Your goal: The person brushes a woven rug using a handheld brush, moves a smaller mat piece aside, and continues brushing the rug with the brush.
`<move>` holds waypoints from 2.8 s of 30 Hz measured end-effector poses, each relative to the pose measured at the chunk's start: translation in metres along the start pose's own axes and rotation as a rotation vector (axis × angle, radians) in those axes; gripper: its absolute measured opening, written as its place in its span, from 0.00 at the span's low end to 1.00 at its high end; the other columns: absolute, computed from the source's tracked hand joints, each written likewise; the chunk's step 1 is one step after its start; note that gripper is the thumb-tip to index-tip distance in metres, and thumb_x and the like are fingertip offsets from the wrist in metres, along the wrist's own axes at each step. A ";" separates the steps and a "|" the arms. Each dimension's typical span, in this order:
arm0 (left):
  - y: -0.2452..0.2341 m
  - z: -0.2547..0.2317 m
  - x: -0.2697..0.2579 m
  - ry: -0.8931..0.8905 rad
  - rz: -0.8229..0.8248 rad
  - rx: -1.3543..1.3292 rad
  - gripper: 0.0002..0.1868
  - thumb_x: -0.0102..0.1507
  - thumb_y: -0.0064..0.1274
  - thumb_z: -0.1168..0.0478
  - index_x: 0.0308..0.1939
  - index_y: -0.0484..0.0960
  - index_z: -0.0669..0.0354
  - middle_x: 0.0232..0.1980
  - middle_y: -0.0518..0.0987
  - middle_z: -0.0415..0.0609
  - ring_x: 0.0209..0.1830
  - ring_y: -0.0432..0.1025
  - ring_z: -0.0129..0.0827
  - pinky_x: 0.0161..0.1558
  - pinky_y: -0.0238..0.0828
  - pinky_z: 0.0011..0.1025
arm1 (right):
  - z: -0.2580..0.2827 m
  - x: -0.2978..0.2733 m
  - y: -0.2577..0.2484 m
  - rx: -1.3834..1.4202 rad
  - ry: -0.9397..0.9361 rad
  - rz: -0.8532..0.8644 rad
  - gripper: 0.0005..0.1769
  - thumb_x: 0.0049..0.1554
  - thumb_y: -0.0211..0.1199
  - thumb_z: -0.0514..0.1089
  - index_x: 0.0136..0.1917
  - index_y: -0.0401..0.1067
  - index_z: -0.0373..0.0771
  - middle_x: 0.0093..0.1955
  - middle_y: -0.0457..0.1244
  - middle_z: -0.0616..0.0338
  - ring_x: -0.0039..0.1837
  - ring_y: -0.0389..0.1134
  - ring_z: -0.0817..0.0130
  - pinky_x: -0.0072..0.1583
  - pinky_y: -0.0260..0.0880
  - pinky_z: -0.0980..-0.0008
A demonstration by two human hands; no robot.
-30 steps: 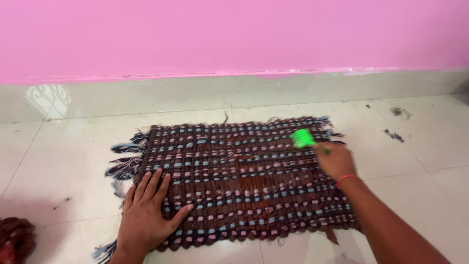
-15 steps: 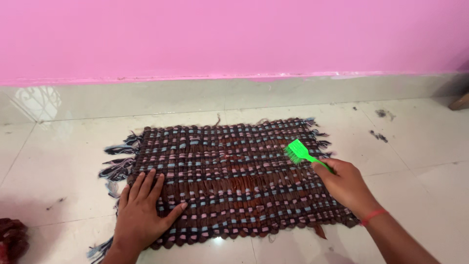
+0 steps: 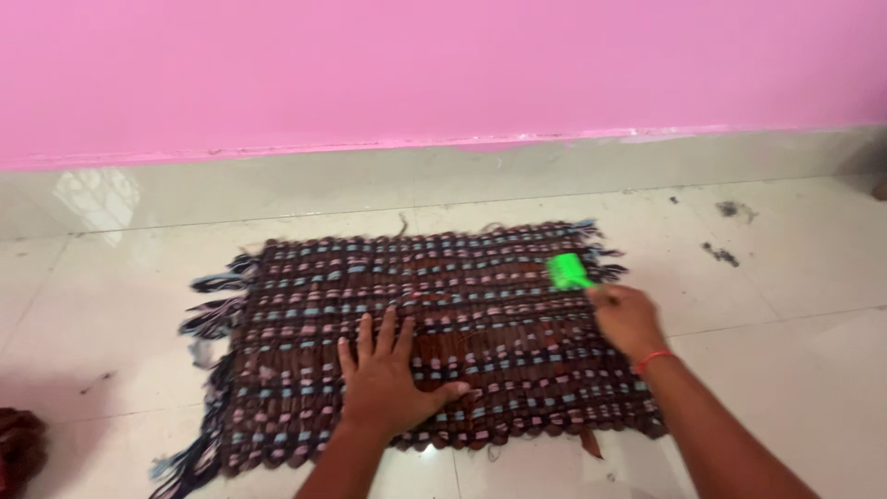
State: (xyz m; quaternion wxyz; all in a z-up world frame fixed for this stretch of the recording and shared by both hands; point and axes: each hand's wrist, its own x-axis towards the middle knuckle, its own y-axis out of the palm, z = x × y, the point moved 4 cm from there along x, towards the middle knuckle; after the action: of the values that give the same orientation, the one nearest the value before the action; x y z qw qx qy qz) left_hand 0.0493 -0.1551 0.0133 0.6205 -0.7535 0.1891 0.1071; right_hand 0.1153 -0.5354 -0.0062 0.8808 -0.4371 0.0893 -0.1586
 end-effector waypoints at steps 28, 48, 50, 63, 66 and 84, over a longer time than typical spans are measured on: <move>-0.006 -0.014 -0.020 -0.087 -0.060 0.101 0.66 0.51 0.33 0.11 0.81 0.38 0.44 0.84 0.34 0.45 0.83 0.23 0.45 0.76 0.21 0.58 | -0.005 -0.013 -0.027 -0.023 0.113 -0.053 0.15 0.63 0.61 0.52 0.54 0.83 0.45 0.44 0.74 0.48 0.45 0.74 0.59 0.54 0.74 0.60; -0.015 -0.016 -0.026 -0.075 -0.016 0.122 0.65 0.53 0.30 0.11 0.81 0.37 0.47 0.85 0.32 0.46 0.84 0.22 0.45 0.76 0.22 0.60 | -0.003 -0.031 -0.067 -0.273 0.153 -0.238 0.20 0.58 0.66 0.58 0.53 0.83 0.42 0.41 0.72 0.47 0.45 0.74 0.52 0.52 0.72 0.59; -0.013 -0.016 -0.025 -0.076 -0.040 0.137 0.65 0.53 0.30 0.12 0.81 0.38 0.47 0.84 0.33 0.46 0.83 0.22 0.46 0.76 0.21 0.60 | 0.003 -0.025 -0.044 -0.128 0.106 0.003 0.22 0.59 0.63 0.61 0.52 0.84 0.43 0.39 0.71 0.47 0.42 0.75 0.53 0.50 0.74 0.58; -0.013 -0.015 -0.023 -0.067 -0.068 0.109 0.65 0.52 0.30 0.11 0.80 0.39 0.47 0.84 0.33 0.45 0.83 0.22 0.46 0.75 0.21 0.59 | -0.003 -0.031 -0.084 -0.117 0.131 -0.185 0.21 0.57 0.67 0.59 0.53 0.83 0.42 0.34 0.71 0.47 0.38 0.73 0.56 0.48 0.72 0.60; -0.010 -0.016 -0.024 -0.076 -0.050 0.131 0.65 0.53 0.31 0.12 0.81 0.39 0.47 0.84 0.34 0.45 0.83 0.24 0.45 0.76 0.20 0.58 | 0.014 -0.034 -0.051 -0.026 0.052 0.122 0.22 0.57 0.67 0.61 0.50 0.87 0.43 0.34 0.70 0.46 0.35 0.70 0.57 0.45 0.71 0.56; -0.009 -0.014 -0.024 -0.074 -0.096 0.134 0.64 0.53 0.29 0.11 0.80 0.38 0.46 0.84 0.33 0.44 0.82 0.23 0.43 0.75 0.22 0.57 | 0.084 -0.089 -0.128 0.094 0.160 0.164 0.21 0.57 0.66 0.56 0.54 0.85 0.39 0.31 0.57 0.64 0.36 0.53 0.71 0.40 0.54 0.64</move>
State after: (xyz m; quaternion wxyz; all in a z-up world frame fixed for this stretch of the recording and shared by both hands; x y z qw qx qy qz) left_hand 0.0302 -0.1633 0.0341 0.6804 -0.7142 0.1363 0.0920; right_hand 0.0315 -0.5140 0.1478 0.9003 -0.3726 0.1874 -0.1244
